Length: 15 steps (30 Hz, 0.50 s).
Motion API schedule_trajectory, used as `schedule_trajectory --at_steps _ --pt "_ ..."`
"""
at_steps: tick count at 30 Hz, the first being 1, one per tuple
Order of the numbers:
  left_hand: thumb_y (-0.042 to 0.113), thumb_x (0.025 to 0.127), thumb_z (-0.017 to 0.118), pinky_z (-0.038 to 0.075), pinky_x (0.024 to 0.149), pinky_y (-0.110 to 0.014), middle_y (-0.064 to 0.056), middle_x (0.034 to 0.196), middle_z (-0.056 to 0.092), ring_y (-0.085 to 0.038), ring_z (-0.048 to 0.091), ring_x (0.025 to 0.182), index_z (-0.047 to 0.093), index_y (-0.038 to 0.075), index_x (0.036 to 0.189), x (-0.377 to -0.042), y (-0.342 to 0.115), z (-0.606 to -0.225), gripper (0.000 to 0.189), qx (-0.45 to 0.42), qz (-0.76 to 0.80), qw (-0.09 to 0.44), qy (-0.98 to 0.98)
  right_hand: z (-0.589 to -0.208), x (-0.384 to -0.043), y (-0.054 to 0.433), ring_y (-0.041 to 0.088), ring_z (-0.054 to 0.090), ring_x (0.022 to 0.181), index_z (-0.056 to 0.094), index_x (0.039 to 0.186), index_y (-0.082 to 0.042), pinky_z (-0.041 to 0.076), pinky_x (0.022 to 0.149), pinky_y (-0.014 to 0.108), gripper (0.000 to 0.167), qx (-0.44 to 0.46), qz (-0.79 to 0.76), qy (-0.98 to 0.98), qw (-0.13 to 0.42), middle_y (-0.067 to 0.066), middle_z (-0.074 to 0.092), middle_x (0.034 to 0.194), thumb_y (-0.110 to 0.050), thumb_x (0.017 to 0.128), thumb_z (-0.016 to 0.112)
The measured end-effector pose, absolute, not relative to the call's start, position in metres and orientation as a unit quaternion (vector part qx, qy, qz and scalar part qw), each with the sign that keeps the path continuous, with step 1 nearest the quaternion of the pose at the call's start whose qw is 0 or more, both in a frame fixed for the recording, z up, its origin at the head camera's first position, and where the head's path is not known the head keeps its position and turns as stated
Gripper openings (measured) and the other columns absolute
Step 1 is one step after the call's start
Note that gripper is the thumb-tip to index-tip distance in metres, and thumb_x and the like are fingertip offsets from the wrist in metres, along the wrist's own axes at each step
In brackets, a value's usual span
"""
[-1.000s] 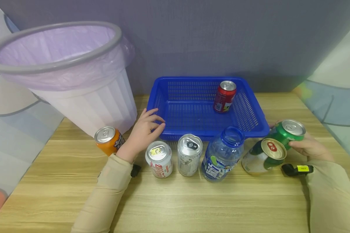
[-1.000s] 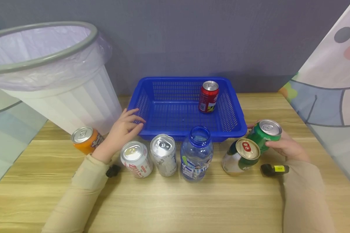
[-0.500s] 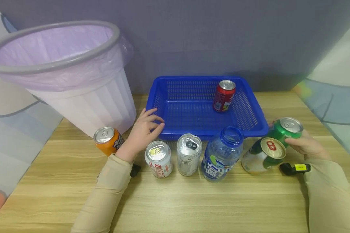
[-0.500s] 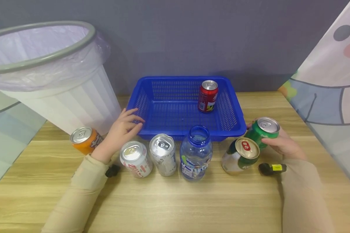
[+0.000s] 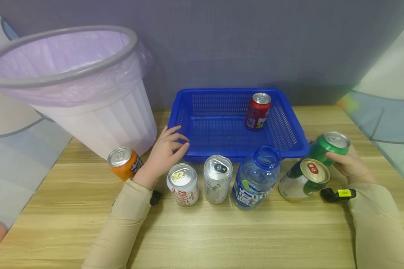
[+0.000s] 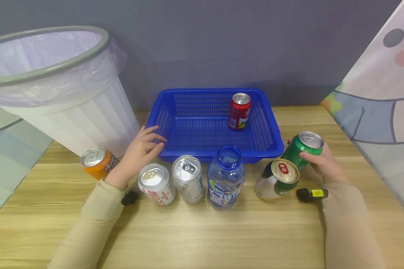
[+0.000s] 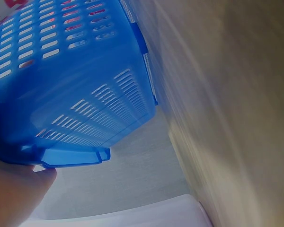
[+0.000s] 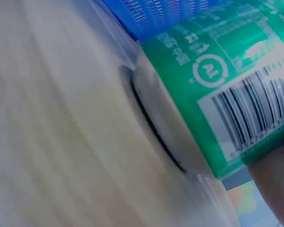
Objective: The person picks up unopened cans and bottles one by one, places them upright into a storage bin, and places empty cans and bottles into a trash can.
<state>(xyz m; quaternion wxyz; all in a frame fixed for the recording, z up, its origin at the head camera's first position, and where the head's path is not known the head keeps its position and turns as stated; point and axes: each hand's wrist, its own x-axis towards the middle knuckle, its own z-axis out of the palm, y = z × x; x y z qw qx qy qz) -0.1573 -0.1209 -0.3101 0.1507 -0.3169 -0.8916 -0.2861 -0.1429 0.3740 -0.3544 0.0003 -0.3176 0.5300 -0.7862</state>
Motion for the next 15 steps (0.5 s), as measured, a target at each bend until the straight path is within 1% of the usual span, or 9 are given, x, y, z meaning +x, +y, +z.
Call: schedule_trajectory --at_steps 5,8,15 --pt "0.016 0.093 0.056 0.01 0.115 -0.057 -0.011 0.099 0.069 -0.038 0.041 0.131 0.071 0.0 0.065 -0.1572 -0.1216 -0.3097 0.035 -0.316 -0.285 0.153 -0.892 -0.3552 -0.1429 0.3718 0.027 0.065 0.102 0.054 0.117 0.013 0.053 0.086 0.028 0.038 -0.296 -0.799 0.522 -0.037 0.023 0.065 0.11 0.019 0.081 0.043" --pt "0.016 0.093 0.056 0.01 0.115 -0.057 -0.011 0.099 0.069 -0.037 0.041 0.132 0.071 0.001 0.065 -0.1574 -0.1217 -0.3092 0.036 -0.316 -0.284 0.153 -0.892 -0.3542 -0.1426 0.3712 0.027 0.066 0.101 0.054 0.116 0.012 0.053 0.086 0.028 0.038 -0.286 -0.804 0.518 -0.05 0.022 0.066 0.109 0.019 0.081 0.042" --pt "0.016 0.093 0.056 0.01 0.115 -0.057 -0.011 0.1 0.069 -0.037 0.042 0.131 0.071 0.0 0.064 -0.1579 -0.1213 -0.308 0.036 -0.316 -0.285 0.153 -0.892 -0.3539 -0.1428 0.371 0.026 0.066 0.104 0.055 0.116 0.012 0.052 0.089 0.027 0.04 -0.292 -0.811 0.505 -0.046 0.02 0.067 0.11 0.021 0.08 0.04"
